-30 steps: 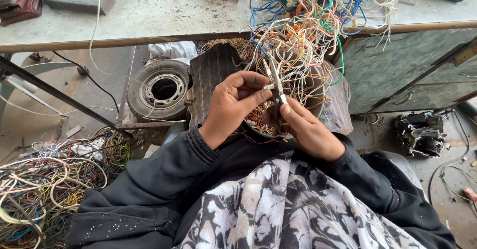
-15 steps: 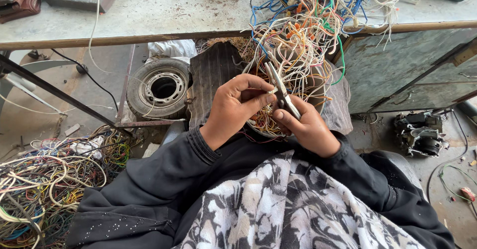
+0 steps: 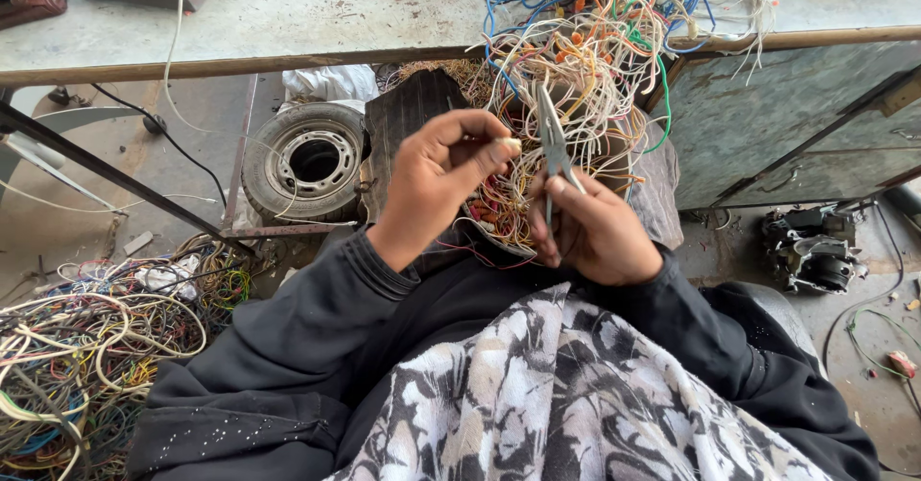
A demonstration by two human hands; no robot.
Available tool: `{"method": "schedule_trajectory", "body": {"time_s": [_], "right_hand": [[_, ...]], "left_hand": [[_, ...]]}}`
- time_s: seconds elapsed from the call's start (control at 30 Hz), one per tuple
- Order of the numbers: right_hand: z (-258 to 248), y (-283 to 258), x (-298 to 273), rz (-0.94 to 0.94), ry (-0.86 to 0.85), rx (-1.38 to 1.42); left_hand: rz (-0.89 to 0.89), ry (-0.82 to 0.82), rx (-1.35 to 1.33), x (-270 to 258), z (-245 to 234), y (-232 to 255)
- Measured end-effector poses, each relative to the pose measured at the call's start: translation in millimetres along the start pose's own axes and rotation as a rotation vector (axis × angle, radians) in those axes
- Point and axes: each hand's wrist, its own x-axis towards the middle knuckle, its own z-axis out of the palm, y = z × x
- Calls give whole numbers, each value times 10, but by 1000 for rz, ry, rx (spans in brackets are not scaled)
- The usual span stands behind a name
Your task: The person uses pliers to strip the insulation from multiple colored electrical wires. They repeatedly pull wires from a tangled pile, strip sections of the coating, and drop the processed pieces into a container below.
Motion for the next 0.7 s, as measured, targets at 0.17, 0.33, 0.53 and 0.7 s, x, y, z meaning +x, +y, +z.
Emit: {"method": "schedule_trajectory", "body": {"time_s": [0.17, 0.33, 0.53, 0.7], "right_hand": [[89, -131, -56, -88, 113, -186], [52, -196, -120, -138, 138, -87], [37, -268, -188, -147, 112, -84], [38, -341, -287, -219, 46, -85]], "left_hand": [[103, 27, 418, 14, -119, 109], [266, -77, 952, 67, -194, 102], [125, -98, 874, 143, -183, 158], [465, -42, 911, 480, -234, 85]]}}
